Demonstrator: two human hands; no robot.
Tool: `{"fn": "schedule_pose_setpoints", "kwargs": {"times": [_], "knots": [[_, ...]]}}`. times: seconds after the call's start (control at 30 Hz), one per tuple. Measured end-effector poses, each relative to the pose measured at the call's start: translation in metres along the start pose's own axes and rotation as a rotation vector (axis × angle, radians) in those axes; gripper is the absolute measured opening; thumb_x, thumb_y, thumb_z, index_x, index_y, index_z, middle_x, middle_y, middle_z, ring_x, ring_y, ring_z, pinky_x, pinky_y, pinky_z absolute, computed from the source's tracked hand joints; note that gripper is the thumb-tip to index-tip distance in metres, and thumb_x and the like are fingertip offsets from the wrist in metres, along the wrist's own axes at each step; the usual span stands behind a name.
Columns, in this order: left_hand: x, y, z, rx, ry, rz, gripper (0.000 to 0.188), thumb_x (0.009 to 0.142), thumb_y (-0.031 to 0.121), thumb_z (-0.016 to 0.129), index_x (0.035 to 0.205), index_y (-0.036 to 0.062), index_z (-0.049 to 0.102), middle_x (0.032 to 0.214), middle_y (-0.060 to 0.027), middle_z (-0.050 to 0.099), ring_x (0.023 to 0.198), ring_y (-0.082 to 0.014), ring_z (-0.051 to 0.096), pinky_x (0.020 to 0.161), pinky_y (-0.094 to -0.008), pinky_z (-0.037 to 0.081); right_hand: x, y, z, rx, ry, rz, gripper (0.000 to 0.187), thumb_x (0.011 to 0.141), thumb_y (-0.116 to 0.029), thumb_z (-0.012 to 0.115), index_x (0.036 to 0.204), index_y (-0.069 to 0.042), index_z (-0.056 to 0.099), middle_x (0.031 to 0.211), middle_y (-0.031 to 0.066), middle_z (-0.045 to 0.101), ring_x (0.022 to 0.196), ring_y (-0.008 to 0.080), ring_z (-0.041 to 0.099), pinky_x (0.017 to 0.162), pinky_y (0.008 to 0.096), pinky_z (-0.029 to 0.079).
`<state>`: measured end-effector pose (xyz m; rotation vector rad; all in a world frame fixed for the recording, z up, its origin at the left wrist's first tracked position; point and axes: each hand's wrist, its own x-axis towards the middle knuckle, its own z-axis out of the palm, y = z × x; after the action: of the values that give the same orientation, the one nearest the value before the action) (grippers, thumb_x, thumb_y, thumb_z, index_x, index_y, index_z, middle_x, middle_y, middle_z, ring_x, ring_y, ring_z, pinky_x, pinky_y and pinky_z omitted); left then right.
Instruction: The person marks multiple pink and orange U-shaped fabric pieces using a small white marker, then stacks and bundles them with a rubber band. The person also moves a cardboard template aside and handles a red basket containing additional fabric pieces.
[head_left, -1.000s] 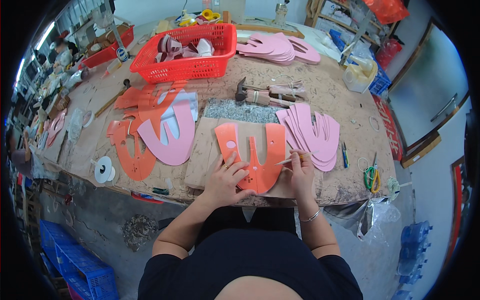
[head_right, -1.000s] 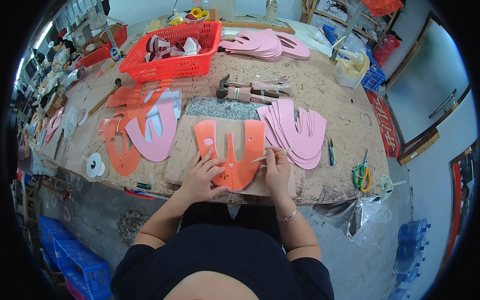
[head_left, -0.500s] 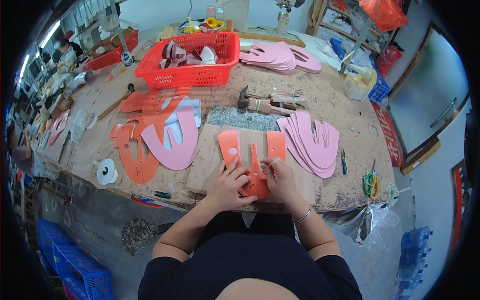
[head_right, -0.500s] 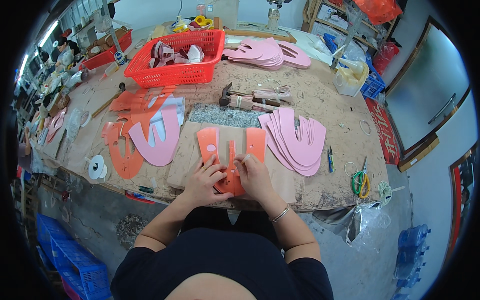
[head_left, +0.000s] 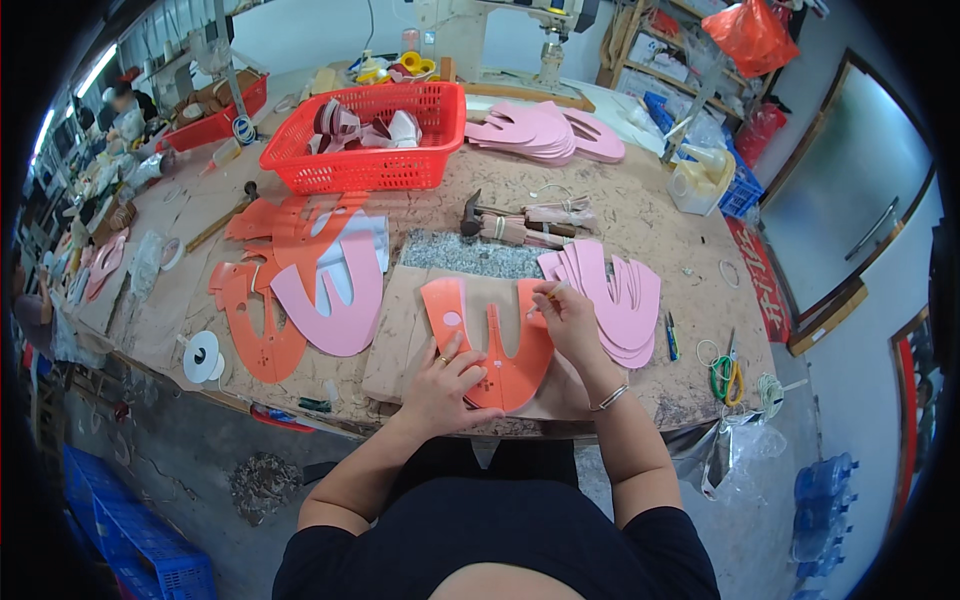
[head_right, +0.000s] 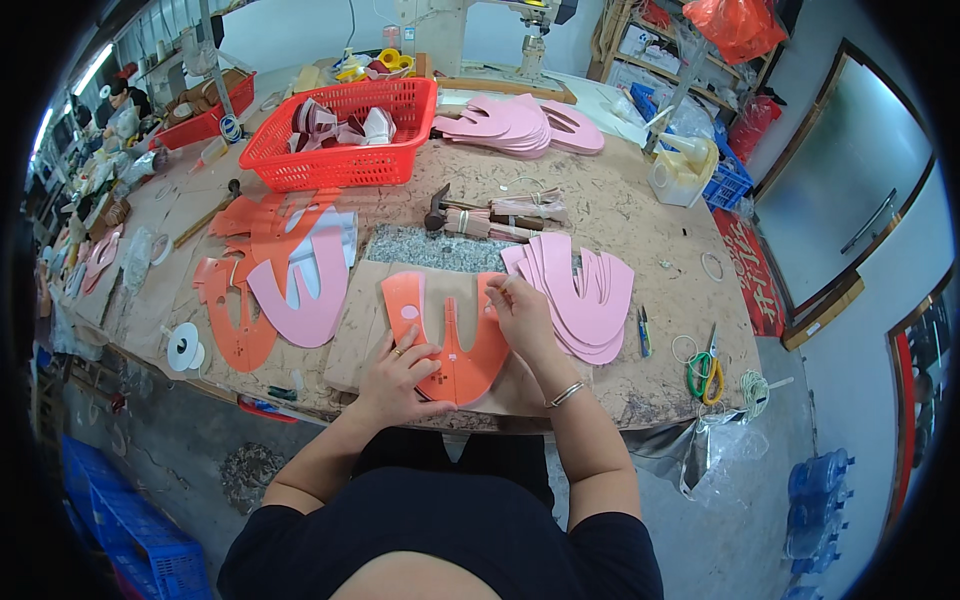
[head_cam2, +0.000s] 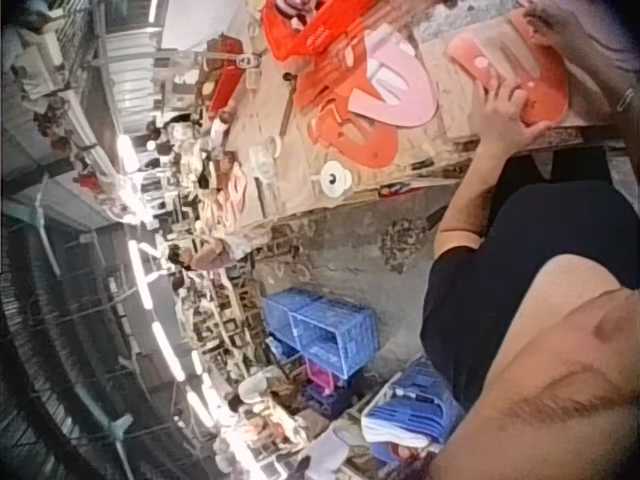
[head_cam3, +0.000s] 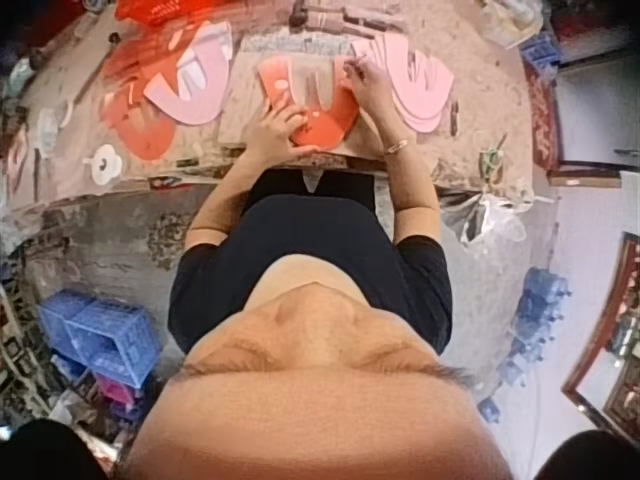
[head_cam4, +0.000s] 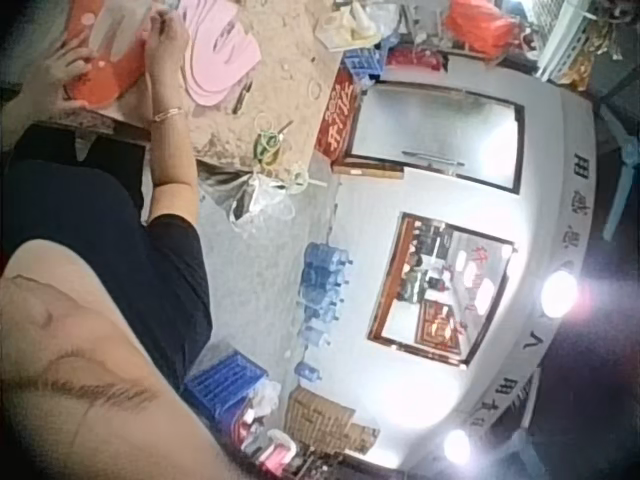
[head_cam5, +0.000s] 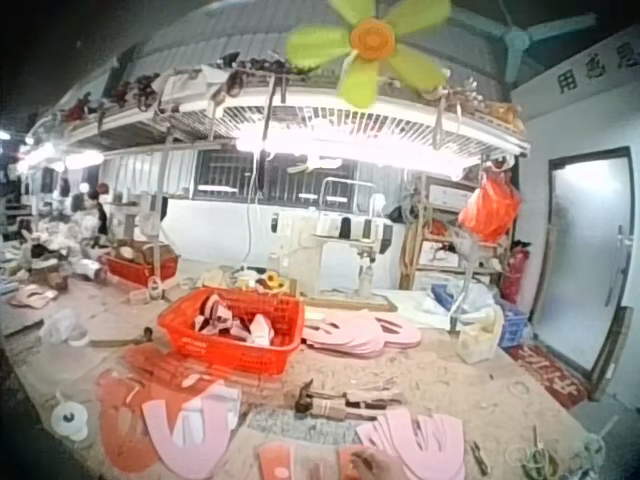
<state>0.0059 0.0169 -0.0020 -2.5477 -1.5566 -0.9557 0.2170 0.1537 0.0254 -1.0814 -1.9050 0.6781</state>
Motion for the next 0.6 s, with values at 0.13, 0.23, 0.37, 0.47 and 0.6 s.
{"fn": "schedule_pose_setpoints", "kwargs": {"times": [0.13,0.23,0.37,0.47,0.6], "knots": [[0.000,0.000,0.000,0.003,0.001,-0.011,0.060,0.065,0.060,0.077,0.097,0.0109,0.065,0.119,-0.0054,0.061,0.129,-0.0370,0.047,0.108,-0.0602,0.028,-0.001,-0.015,-0.002,-0.168,-0.011,-0.120,0.013,0.091,-0.007,0.066,0.102,0.000,0.065,0.085,0.0112,0.068,0.072,0.0169,0.066,0.064,0.0291,0.052],[0.000,0.000,0.000,0.000,-0.002,-0.006,0.060,0.065,0.060,0.077,0.098,0.0109,0.065,0.119,-0.0051,0.061,0.129,-0.0371,0.047,0.108,-0.0607,0.028,-0.003,-0.016,-0.003,-0.118,0.005,-0.110,0.013,0.091,-0.007,0.066,0.102,-0.001,0.065,0.084,0.0113,0.068,0.071,0.0175,0.066,0.064,0.0288,0.052],[0.002,0.003,-0.007,0.038,-0.059,0.011,0.060,0.067,0.060,0.076,0.100,0.0106,0.065,0.120,-0.0053,0.062,0.129,-0.0378,0.047,0.109,-0.0615,0.027,-0.005,-0.005,-0.004,0.087,0.146,-0.026,0.012,0.093,-0.010,0.065,0.100,0.000,0.065,0.085,0.0087,0.068,0.072,0.0146,0.067,0.063,0.0277,0.053],[0.005,-0.003,-0.010,0.052,-0.084,0.063,0.056,0.071,0.057,0.075,0.102,0.0107,0.066,0.119,-0.0070,0.064,0.128,-0.0369,0.049,0.109,-0.0609,0.027,-0.017,0.008,-0.019,0.228,0.285,0.080,0.013,0.095,-0.011,0.063,0.100,0.001,0.065,0.086,0.0067,0.067,0.075,0.0119,0.066,0.065,0.0259,0.054],[0.013,-0.002,-0.019,-0.073,-0.117,0.023,0.044,0.081,0.048,0.070,0.102,0.0093,0.066,0.110,-0.0116,0.067,0.120,-0.0346,0.056,0.102,-0.0510,0.040,-0.040,0.010,-0.037,0.492,0.408,0.187,0.017,0.099,-0.013,0.058,0.106,0.002,0.063,0.087,0.0056,0.066,0.075,0.0111,0.065,0.068,0.0243,0.054]]}}
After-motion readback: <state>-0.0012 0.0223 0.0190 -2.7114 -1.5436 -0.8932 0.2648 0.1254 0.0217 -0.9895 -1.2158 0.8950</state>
